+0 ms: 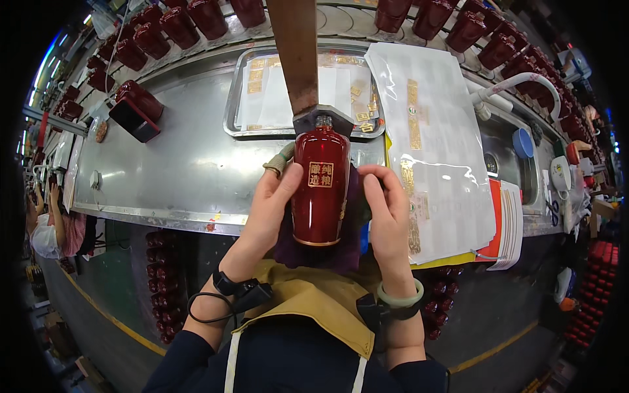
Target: Applying decorative labels and seals to red ceramic liquor bottles at a factory workstation.
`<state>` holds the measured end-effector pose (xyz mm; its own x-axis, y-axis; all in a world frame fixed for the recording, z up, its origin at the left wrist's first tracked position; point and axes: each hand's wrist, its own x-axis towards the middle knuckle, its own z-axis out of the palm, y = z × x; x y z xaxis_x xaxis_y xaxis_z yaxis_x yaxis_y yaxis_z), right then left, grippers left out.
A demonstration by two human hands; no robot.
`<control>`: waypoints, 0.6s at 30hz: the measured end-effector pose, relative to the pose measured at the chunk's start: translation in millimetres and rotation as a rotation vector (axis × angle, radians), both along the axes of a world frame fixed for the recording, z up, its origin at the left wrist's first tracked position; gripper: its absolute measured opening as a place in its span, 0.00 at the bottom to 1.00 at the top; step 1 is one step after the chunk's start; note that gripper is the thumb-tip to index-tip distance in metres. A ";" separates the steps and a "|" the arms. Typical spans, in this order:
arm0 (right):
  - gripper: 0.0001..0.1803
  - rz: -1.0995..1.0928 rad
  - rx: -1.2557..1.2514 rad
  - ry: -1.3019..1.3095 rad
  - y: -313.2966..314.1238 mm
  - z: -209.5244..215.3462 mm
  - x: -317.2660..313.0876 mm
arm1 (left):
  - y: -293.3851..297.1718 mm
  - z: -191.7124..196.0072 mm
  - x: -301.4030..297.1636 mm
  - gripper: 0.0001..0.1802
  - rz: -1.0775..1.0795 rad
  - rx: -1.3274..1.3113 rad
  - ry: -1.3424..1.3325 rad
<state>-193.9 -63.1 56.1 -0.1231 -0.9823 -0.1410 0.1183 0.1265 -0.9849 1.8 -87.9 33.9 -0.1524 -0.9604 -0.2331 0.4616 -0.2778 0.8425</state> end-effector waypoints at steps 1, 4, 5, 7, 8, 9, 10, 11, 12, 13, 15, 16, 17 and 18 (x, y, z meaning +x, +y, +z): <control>0.10 0.022 0.021 -0.034 -3.2 3.0 6.4 | -0.3 1.4 -3.9 0.42 -0.006 -0.087 -0.086; 0.10 0.071 0.063 -0.064 -12.3 -11.3 13.8 | 0.6 5.8 -8.5 0.43 0.007 -0.117 -0.185; 0.11 0.058 0.081 -0.073 -13.3 -12.5 19.7 | 0.6 7.8 -7.6 0.44 0.001 -0.108 -0.165; 0.15 0.037 0.109 -0.108 -14.2 -14.2 23.4 | 0.0 4.2 -6.9 0.44 0.001 -0.119 -0.185; 0.15 0.040 0.109 -0.108 -14.5 -13.6 24.2 | -0.2 2.9 -6.3 0.44 0.000 -0.129 -0.204; 0.15 0.034 0.112 -0.090 -14.7 -12.4 25.0 | -0.6 3.2 -5.6 0.44 0.003 -0.129 -0.204; 0.15 0.025 0.117 -0.072 -14.0 -11.7 25.1 | -0.2 3.9 -5.4 0.43 0.001 -0.124 -0.195; 0.15 0.024 0.118 -0.072 -13.9 -12.6 25.1 | 0.1 4.6 -5.4 0.43 -0.002 -0.118 -0.186; 0.15 0.030 0.107 -0.093 -14.3 -14.3 25.1 | 0.8 5.4 -5.9 0.43 -0.003 -0.117 -0.186; 0.15 0.036 0.096 -0.114 -14.7 -15.2 25.2 | 1.2 6.1 -6.4 0.42 0.009 -0.110 -0.179; 0.15 0.034 0.102 -0.097 -14.6 -14.7 24.3 | 1.3 6.2 -7.1 0.42 0.020 -0.103 -0.173; 0.15 0.033 0.108 -0.079 -14.8 -14.4 23.8 | 0.8 5.8 -7.5 0.41 0.015 -0.106 -0.181; 0.15 0.033 0.107 -0.079 -15.0 -14.8 23.6 | 0.4 5.7 -7.8 0.41 0.009 -0.110 -0.190; 0.15 0.032 0.108 -0.083 -15.1 -15.7 23.5 | 0.2 5.9 -8.1 0.41 0.009 -0.111 -0.190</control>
